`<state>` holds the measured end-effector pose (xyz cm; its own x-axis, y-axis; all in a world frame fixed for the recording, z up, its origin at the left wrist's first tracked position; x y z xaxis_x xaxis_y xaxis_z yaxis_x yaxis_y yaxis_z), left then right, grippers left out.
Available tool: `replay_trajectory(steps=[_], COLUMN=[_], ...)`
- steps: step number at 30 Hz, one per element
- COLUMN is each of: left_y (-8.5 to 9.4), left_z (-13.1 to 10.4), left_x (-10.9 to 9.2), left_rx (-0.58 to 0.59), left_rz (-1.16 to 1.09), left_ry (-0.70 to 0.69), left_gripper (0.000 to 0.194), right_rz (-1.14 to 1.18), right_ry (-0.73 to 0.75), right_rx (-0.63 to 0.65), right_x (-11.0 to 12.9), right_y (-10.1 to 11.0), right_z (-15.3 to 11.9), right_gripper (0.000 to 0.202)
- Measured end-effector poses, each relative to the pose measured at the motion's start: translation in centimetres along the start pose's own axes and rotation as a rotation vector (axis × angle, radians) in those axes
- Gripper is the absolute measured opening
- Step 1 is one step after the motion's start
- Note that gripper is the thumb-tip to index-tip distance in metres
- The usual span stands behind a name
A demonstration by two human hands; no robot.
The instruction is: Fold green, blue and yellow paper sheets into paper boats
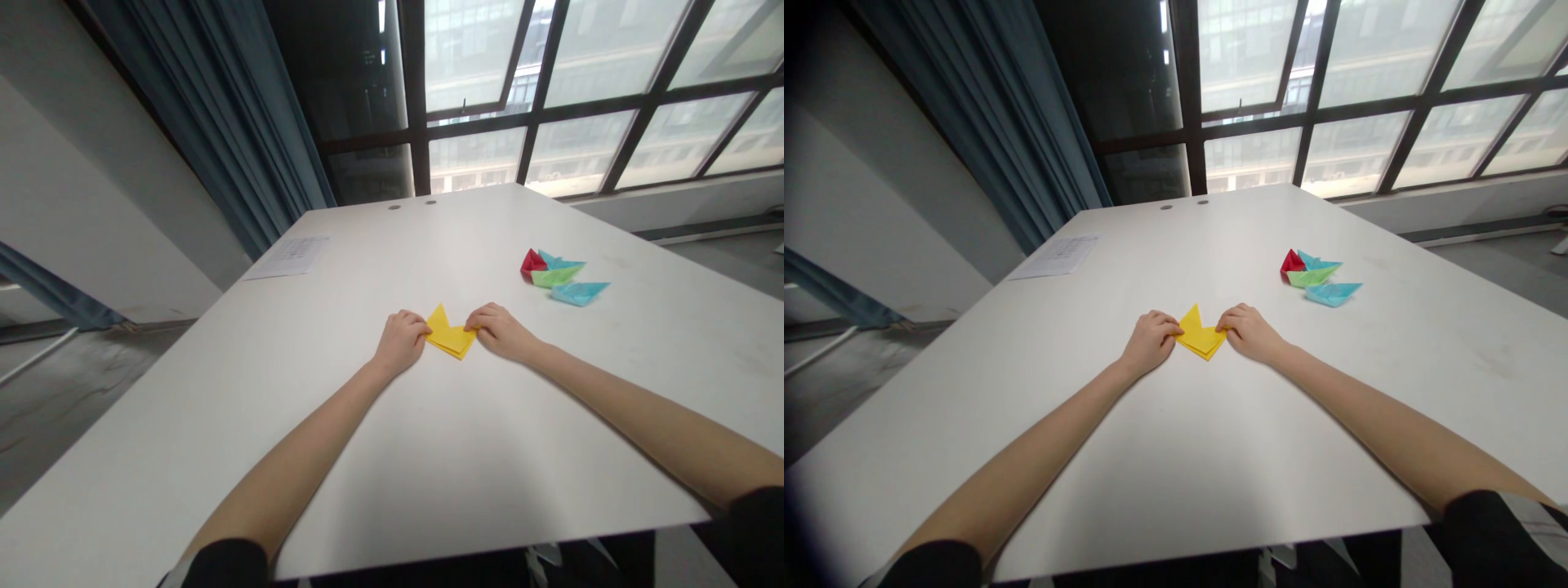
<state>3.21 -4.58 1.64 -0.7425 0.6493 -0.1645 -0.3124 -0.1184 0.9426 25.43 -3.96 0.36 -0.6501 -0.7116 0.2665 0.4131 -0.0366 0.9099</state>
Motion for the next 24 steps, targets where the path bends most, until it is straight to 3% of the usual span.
replay_trajectory(steps=[4, 9, 15, 24], left_y=[0.3, 0.5, 0.1, -0.6], left_z=[0.0, 0.0, 0.0, 0.3], left_x=[-0.4, -0.7, -0.3, 0.9], left_rx=[-0.005, 0.036, 0.018, -0.034], left_rz=[0.016, 0.042, 0.084, -0.133], left_ry=[0.036, 0.093, 0.189, 0.129], left_gripper=[0.015, 0.021, 0.038, 0.024], right_rz=[-0.011, -0.017, -0.006, 0.007], right_ry=[0.020, 0.123, 0.174, 0.156], right_rx=[-0.008, -0.012, 0.050, 0.059], right_x=[0.9, 2.3, 2.5, 2.1], right_y=[0.4, 0.9, 0.7, 0.2], right_z=[0.0, 0.0, -0.1, 0.1], right_gripper=[0.017, 0.022, 0.021, 0.024])
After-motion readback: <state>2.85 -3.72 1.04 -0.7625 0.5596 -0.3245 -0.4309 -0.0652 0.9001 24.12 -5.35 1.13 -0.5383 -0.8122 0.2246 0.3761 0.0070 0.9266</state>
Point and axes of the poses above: each hand's wrist, its own z-axis towards the middle knuckle, its own y-axis out of the back of the hand, x = y × z, the point moved 2 cm from there along z, towards the middle knuckle, and after that the axes turned 8 degrees about x, right-handed, at the moved point
